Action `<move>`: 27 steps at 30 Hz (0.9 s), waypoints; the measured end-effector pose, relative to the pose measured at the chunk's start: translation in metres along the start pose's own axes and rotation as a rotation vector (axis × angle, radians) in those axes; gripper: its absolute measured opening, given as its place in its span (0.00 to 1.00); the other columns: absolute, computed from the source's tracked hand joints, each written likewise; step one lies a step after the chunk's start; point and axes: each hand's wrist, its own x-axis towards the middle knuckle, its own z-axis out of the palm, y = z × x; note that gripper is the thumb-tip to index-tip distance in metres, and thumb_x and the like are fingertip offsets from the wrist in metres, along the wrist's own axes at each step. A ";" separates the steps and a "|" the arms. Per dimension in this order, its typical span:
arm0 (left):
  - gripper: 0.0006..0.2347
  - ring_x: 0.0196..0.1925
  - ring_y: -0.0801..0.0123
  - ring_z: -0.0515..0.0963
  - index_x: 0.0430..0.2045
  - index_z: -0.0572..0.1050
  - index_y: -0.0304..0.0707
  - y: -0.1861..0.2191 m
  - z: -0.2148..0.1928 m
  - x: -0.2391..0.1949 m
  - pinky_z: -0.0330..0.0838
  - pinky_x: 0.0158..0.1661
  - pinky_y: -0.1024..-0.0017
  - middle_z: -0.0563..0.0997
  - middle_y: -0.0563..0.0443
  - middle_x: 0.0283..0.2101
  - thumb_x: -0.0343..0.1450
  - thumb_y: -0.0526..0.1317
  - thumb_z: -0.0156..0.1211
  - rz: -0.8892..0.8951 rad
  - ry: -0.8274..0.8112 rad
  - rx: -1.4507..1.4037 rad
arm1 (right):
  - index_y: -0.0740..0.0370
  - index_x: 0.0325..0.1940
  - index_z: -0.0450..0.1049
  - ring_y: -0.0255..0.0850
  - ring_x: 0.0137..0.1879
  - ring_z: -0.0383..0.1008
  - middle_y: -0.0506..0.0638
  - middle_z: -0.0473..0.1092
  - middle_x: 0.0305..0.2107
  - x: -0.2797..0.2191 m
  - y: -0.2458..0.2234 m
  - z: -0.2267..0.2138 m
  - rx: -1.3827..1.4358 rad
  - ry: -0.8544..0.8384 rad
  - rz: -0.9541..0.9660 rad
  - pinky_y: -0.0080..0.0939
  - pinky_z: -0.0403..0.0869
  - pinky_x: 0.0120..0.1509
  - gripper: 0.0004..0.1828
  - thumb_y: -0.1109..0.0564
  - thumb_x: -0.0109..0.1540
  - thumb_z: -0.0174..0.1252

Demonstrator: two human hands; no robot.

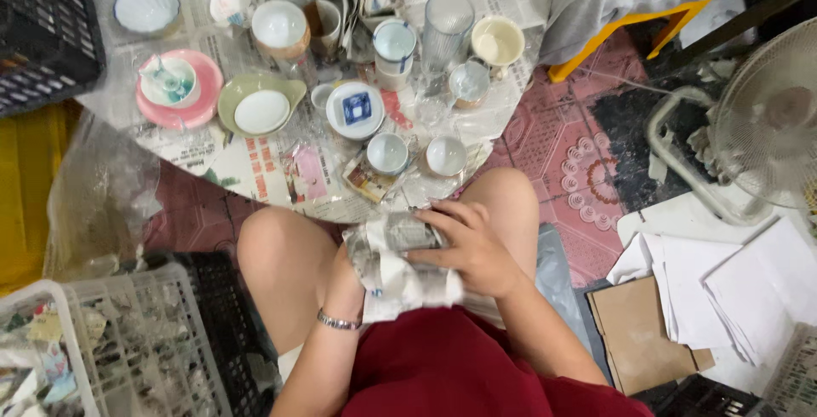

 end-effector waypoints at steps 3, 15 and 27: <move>0.14 0.46 0.67 0.81 0.52 0.75 0.27 0.001 -0.003 0.004 0.77 0.45 0.68 0.82 0.45 0.49 0.74 0.36 0.55 -0.031 -0.049 -0.086 | 0.37 0.46 0.84 0.54 0.68 0.63 0.50 0.68 0.62 -0.010 0.006 0.007 -0.024 -0.027 -0.034 0.56 0.60 0.65 0.19 0.53 0.51 0.65; 0.32 0.68 0.64 0.70 0.72 0.55 0.34 0.067 0.062 -0.042 0.64 0.67 0.64 0.69 0.46 0.68 0.74 0.48 0.59 0.110 -0.272 -0.281 | 0.38 0.51 0.84 0.58 0.69 0.62 0.57 0.64 0.65 -0.016 0.012 0.023 -0.125 -0.032 0.126 0.56 0.61 0.69 0.27 0.63 0.51 0.63; 0.28 0.64 0.72 0.72 0.68 0.61 0.31 0.066 0.055 -0.045 0.65 0.65 0.70 0.73 0.50 0.63 0.71 0.27 0.61 0.157 -0.225 0.148 | 0.66 0.79 0.45 0.47 0.78 0.55 0.60 0.55 0.73 -0.022 0.027 0.029 1.144 0.083 0.425 0.44 0.54 0.80 0.41 0.60 0.65 0.56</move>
